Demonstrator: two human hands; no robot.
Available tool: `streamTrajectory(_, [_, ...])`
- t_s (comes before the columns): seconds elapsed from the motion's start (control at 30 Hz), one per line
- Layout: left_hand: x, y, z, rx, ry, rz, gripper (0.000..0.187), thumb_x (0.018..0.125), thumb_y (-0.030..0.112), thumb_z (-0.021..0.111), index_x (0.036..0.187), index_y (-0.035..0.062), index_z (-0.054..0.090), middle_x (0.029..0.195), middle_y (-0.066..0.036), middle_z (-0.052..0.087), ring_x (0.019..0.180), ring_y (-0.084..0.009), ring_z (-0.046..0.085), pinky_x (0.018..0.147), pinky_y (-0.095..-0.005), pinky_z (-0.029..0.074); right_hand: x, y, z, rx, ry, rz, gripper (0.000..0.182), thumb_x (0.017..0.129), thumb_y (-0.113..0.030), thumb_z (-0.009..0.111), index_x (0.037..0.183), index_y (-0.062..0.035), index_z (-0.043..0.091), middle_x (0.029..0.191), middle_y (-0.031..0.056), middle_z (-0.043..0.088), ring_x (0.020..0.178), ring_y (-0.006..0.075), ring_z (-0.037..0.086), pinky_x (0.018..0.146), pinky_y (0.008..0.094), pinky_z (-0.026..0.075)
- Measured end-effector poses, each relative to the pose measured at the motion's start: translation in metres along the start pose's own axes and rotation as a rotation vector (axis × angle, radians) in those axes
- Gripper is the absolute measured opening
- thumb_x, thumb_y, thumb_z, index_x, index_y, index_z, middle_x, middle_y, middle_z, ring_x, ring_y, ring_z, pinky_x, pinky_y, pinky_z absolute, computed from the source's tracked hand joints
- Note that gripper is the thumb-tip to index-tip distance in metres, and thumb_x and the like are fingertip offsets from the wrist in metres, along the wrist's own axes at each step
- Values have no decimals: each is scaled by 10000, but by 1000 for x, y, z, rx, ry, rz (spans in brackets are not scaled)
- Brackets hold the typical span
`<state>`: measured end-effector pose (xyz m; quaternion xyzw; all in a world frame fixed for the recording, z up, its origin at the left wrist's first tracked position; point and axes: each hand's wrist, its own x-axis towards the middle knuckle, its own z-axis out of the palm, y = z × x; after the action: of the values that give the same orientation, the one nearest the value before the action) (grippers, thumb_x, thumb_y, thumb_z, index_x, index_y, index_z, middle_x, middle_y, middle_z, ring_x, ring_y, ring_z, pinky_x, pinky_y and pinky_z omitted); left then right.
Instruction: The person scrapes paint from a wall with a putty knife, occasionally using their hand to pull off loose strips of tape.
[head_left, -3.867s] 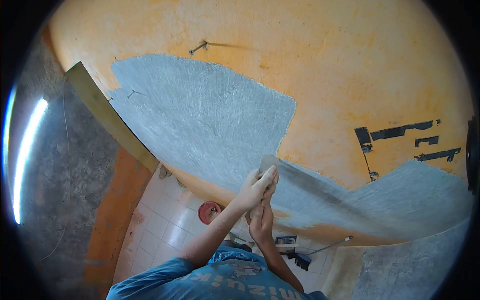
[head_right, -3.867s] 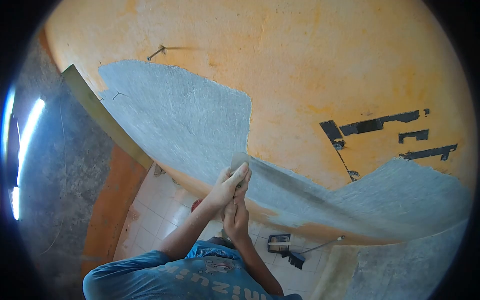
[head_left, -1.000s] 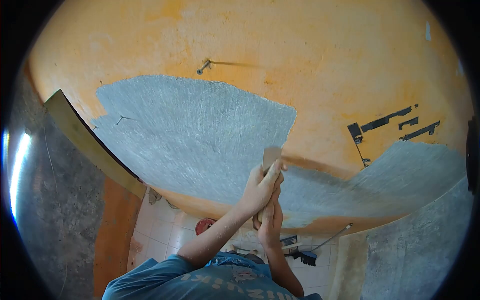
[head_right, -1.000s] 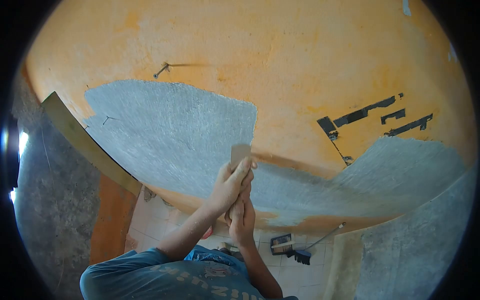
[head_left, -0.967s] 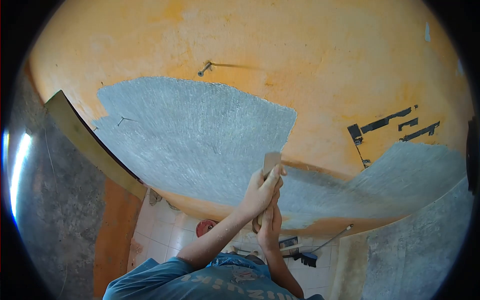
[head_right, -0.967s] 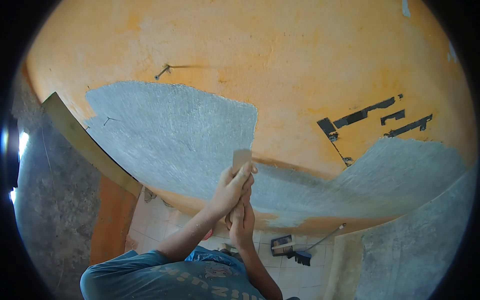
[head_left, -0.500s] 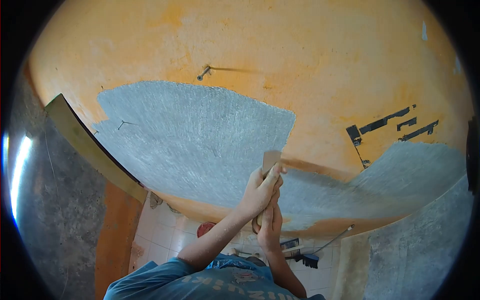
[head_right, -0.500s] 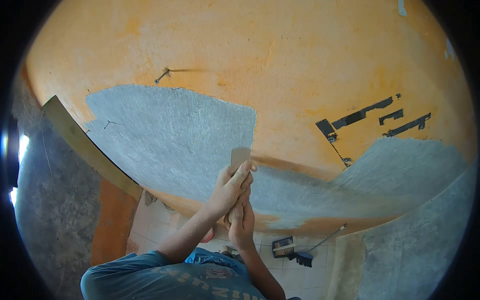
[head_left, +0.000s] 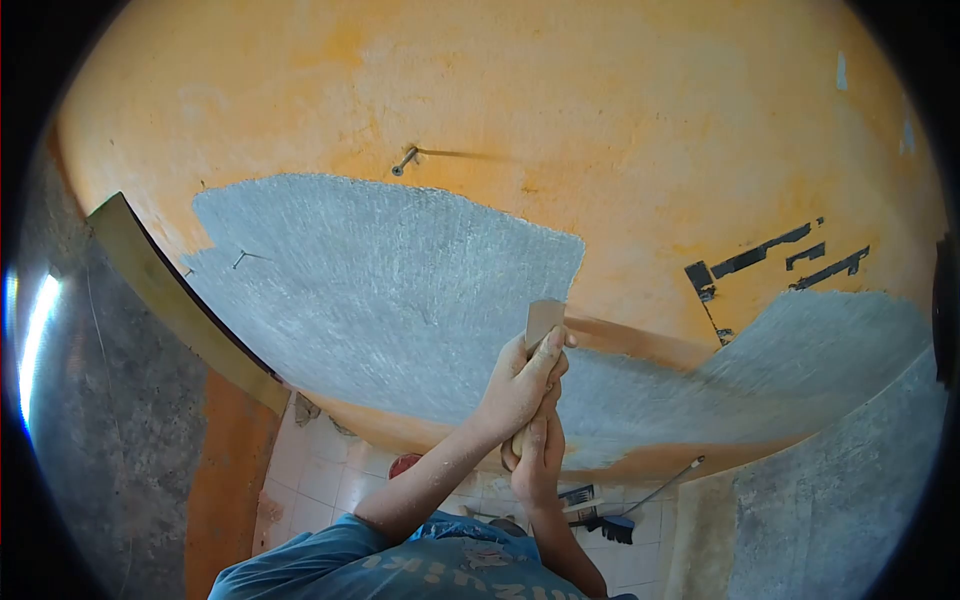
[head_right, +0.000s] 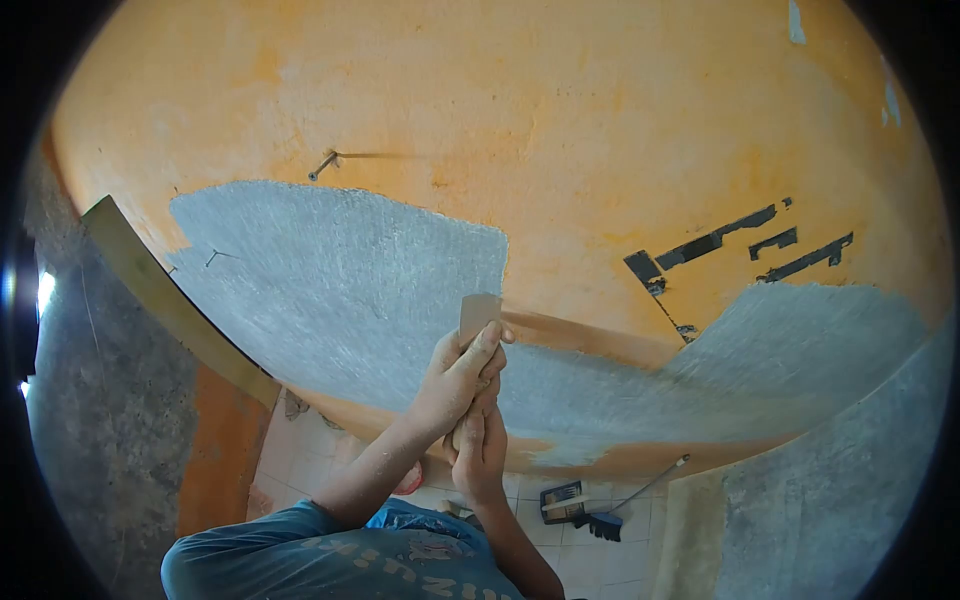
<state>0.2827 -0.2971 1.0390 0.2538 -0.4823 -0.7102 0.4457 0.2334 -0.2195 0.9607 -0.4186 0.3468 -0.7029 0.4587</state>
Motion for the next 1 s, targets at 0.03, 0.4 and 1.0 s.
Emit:
streamTrajectory(0.03, [-1, -3, -2, 14, 10, 3, 298, 1020, 346, 462, 1030, 53, 516, 634, 54, 384, 411, -27, 349, 361, -185, 317, 0, 3, 0, 5, -7, -19, 380, 1044, -331, 322, 1179, 3, 444, 650, -28, 448, 437, 16, 347, 396, 175, 273])
streamTrajectory(0.4, [0, 6, 3, -3, -18, -32, 293, 1020, 339, 463, 1050, 52, 513, 649, 54, 374, 430, -29, 363, 364, -192, 328, 6, -15, 11, 30, 24, -25, 356, 1049, -343, 322, 1091, -13, 449, 678, -24, 459, 435, 18, 339, 385, 182, 255])
streamTrajectory(1.0, [11, 45, 26, -47, -54, 135, 301, 1014, 339, 473, 1065, 43, 496, 659, 42, 381, 442, -32, 341, 381, -201, 298, 24, -45, 15, 14, 3, -44, 359, 1049, -329, 306, 1147, -16, 450, 719, -20, 472, 457, 10, 355, 398, 173, 255])
